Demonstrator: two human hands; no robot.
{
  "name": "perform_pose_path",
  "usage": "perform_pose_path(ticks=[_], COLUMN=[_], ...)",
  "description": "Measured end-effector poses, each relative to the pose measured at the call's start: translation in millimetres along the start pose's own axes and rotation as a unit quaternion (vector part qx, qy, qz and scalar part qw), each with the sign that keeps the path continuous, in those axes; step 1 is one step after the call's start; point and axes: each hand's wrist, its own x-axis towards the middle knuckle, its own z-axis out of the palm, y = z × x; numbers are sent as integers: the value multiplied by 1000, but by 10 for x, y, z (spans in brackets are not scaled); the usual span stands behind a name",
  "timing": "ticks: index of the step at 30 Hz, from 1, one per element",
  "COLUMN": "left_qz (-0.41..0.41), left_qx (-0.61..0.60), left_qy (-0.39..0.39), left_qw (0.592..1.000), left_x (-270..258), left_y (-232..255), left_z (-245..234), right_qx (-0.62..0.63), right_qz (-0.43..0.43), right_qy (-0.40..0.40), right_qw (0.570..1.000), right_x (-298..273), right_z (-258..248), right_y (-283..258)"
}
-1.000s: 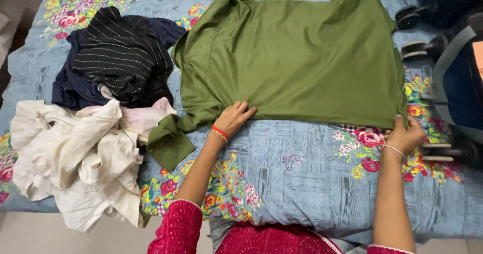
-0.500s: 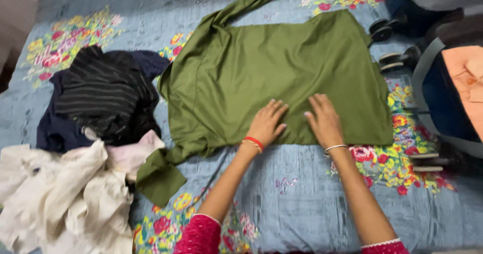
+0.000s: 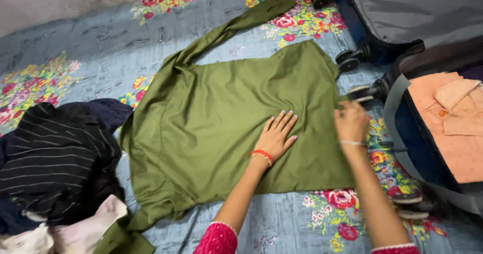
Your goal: The person folds a green long-sleeved shirt on a bed, buttons it, and places it into an open suitcase. They then pick up a white shirt and begin buttoning it.
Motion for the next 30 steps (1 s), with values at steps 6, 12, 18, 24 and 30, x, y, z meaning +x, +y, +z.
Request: perform_pose_path(ticks=[6, 12, 18, 24, 30], left_qz=[-16, -21, -22, -22, -23], left_qx=[-2, -16, -21, -25, -32], left_qy=[-15, -13, -3, -2, 3], left_qw=[1000, 1000, 1000, 999, 999], left_x=[10, 42, 60, 43, 47], left_y=[13, 61, 72, 60, 45], left_z=[-92, -170, -189, -200, -217], right_qx=[46, 59, 8, 181, 272], right_qz=[-90, -7, -6, 177, 42], right_qy=[-49, 29, 110, -100, -230], right_qw=[994, 998, 994, 962, 933], right_x=[-399, 110, 1106, 1383, 1531], right_z=[77, 384, 1389, 1485, 704], right_y=[-638, -128, 409, 630, 407])
